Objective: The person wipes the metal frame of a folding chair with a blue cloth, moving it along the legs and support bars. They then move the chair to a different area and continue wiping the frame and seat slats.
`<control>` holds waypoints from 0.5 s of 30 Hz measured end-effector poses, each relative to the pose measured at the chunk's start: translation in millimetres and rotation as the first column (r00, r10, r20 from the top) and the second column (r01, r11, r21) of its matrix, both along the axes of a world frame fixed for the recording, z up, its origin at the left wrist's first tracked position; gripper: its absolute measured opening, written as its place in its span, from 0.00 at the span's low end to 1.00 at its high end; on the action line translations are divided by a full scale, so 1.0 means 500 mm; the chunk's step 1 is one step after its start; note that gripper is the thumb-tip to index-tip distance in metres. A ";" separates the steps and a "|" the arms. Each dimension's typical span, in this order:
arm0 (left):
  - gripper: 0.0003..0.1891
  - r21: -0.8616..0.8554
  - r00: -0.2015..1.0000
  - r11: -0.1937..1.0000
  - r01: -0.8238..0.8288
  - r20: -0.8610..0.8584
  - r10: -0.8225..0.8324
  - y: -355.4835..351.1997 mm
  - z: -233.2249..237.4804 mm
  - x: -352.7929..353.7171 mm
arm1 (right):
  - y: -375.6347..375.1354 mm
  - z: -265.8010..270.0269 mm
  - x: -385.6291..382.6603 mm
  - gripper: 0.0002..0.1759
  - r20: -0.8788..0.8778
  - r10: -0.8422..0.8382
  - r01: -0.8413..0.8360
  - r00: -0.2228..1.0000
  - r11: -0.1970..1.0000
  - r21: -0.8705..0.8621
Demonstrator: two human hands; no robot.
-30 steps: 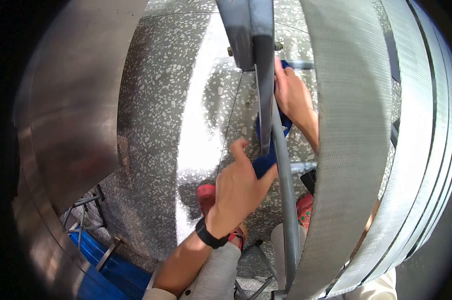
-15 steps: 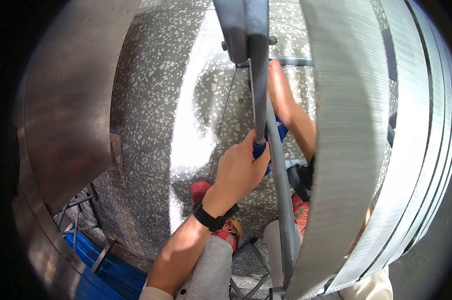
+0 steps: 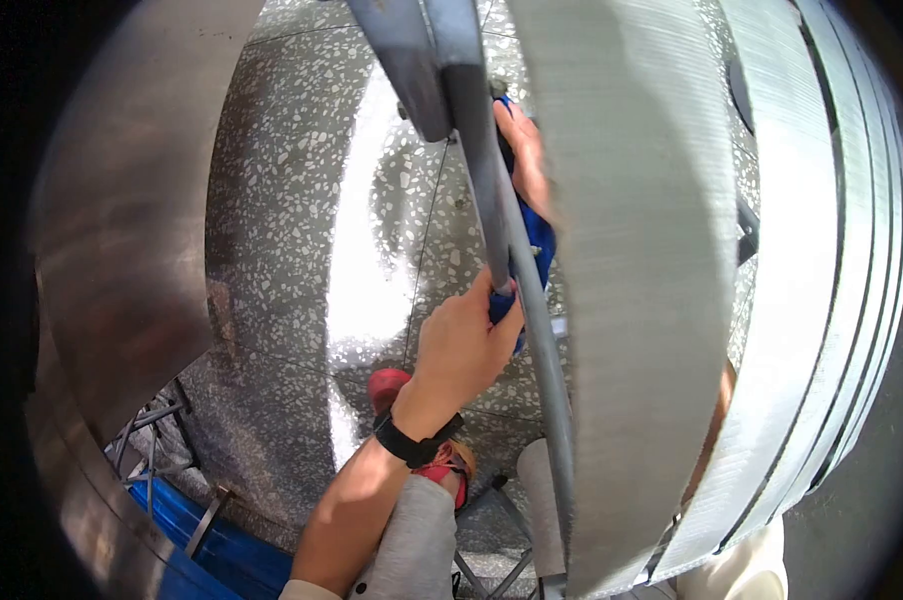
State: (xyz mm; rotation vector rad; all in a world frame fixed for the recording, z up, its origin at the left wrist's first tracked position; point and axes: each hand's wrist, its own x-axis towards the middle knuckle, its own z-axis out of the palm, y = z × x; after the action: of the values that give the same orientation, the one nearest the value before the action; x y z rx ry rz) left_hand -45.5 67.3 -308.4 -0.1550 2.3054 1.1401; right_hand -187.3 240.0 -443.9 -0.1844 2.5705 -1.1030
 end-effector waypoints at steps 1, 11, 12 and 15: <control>0.18 -0.020 1.000 1.000 0.016 0.002 -0.016 -0.002 0.001 -0.001 | 0.028 -0.035 -0.011 0.21 -0.063 0.160 -0.119 0.985 0.900 0.419; 0.18 -0.113 1.000 0.994 0.005 0.001 -0.005 -0.011 0.010 -0.007 | 0.213 0.067 0.009 0.39 -0.203 -0.078 0.169 0.976 0.859 0.483; 0.18 -0.109 1.000 0.994 0.009 -0.015 -0.011 -0.011 0.008 -0.003 | 0.269 -0.032 -0.003 0.37 -0.464 0.133 0.154 0.876 0.833 0.531; 0.18 -0.122 0.994 0.993 -0.006 -0.108 -0.007 -0.014 -0.014 0.020 | 0.173 0.004 0.000 0.34 -0.433 -0.152 0.309 0.888 0.896 0.320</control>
State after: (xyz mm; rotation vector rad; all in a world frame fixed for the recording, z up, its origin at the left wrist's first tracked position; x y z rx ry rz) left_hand -35.6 60.5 -315.4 -0.1416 2.4715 1.0303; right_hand -187.1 326.3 -441.6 0.0055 3.1896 -0.6570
